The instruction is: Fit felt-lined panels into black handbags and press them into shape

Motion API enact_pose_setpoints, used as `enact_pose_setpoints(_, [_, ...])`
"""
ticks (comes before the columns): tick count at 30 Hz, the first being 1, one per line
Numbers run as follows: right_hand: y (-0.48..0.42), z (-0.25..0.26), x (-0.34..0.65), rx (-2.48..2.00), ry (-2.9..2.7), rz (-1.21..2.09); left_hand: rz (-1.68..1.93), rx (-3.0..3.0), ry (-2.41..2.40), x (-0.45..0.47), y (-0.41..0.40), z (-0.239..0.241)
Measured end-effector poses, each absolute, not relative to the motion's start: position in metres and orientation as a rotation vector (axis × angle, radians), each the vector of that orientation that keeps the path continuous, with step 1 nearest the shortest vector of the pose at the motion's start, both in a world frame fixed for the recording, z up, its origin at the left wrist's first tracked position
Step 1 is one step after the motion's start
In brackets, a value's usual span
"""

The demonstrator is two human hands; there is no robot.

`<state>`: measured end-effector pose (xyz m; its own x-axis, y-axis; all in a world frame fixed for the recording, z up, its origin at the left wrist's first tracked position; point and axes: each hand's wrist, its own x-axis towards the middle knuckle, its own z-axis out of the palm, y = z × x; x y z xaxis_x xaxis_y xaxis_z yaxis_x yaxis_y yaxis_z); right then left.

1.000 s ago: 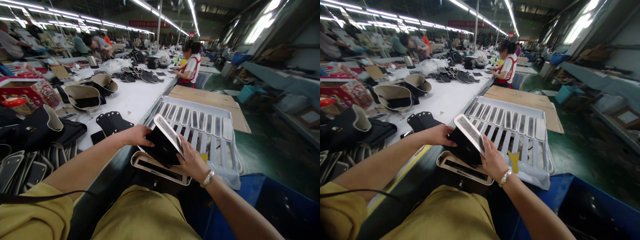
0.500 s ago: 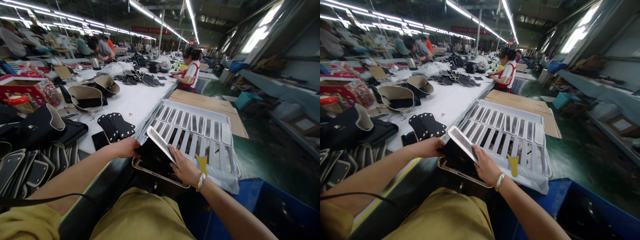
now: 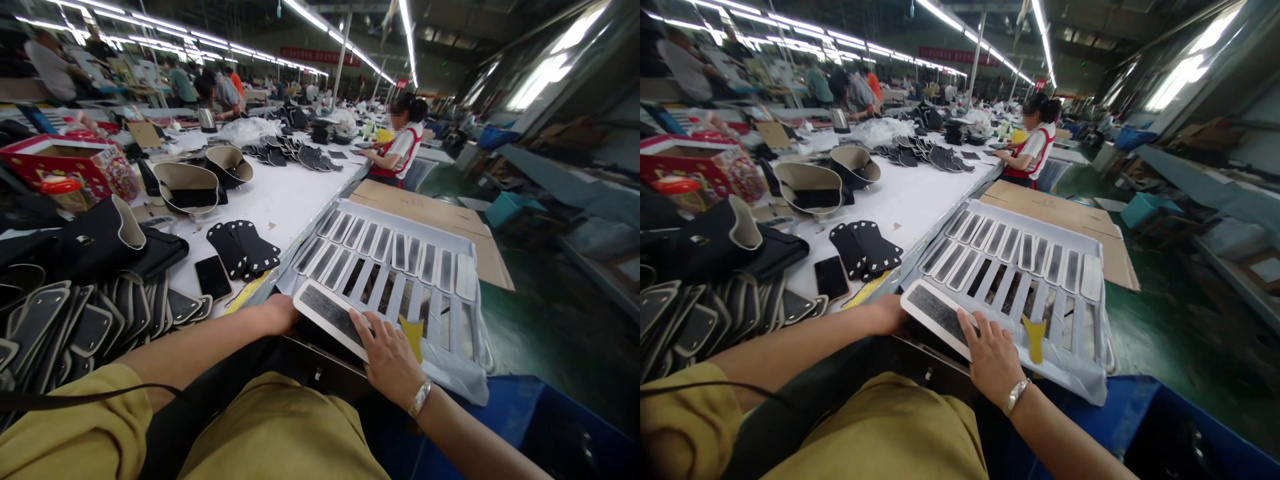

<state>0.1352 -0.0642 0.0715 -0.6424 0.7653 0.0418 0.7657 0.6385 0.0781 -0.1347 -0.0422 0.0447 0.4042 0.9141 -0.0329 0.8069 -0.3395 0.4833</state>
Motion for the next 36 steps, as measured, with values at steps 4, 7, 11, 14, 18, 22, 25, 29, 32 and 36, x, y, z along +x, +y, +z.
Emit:
enact_pose_setpoints(4, [-0.065, 0.063, 0.139, -1.310, -2.873, -0.158, 0.223, 2.326, 1.530, -0.162, -0.055, 0.050])
enact_pose_setpoints(7, [-0.067, 0.063, 0.139, -1.247, -2.902, -0.132, 0.367, 2.419, 1.495, -0.178, -0.078, 0.046])
enact_pose_setpoints(11, [-0.065, 0.063, 0.133, -1.146, -2.958, -0.090, 0.442, 2.598, 1.342, -0.176, -0.109, 0.031])
enact_pose_setpoints(14, [-0.057, 0.064, 0.124, -1.164, -2.973, -0.096, 0.480, 2.680, 1.364, -0.168, -0.118, 0.020])
enact_pose_setpoints(18, [-0.048, 0.066, 0.123, -1.158, -3.012, -0.128, 0.569, 2.708, 1.377, -0.163, -0.117, 0.013])
enact_pose_setpoints(22, [-0.046, 0.065, 0.140, -1.238, -2.987, -0.186, 0.546, 2.712, 1.384, -0.162, -0.116, 0.013])
enact_pose_setpoints(25, [-0.047, 0.064, 0.143, -1.265, -2.974, -0.195, 0.474, 2.703, 1.382, -0.158, -0.111, 0.015])
enact_pose_setpoints(29, [-0.050, 0.062, 0.122, -1.260, -2.995, -0.224, 0.326, 2.702, 1.401, -0.152, -0.103, 0.019])
enact_pose_setpoints(32, [-0.050, 0.061, 0.107, -1.290, -2.970, -0.246, 0.264, 2.712, 1.419, -0.151, -0.101, 0.021])
enact_pose_setpoints(36, [-0.050, 0.061, 0.114, -1.183, -2.994, -0.235, 0.309, 2.737, 1.439, -0.154, -0.106, 0.021])
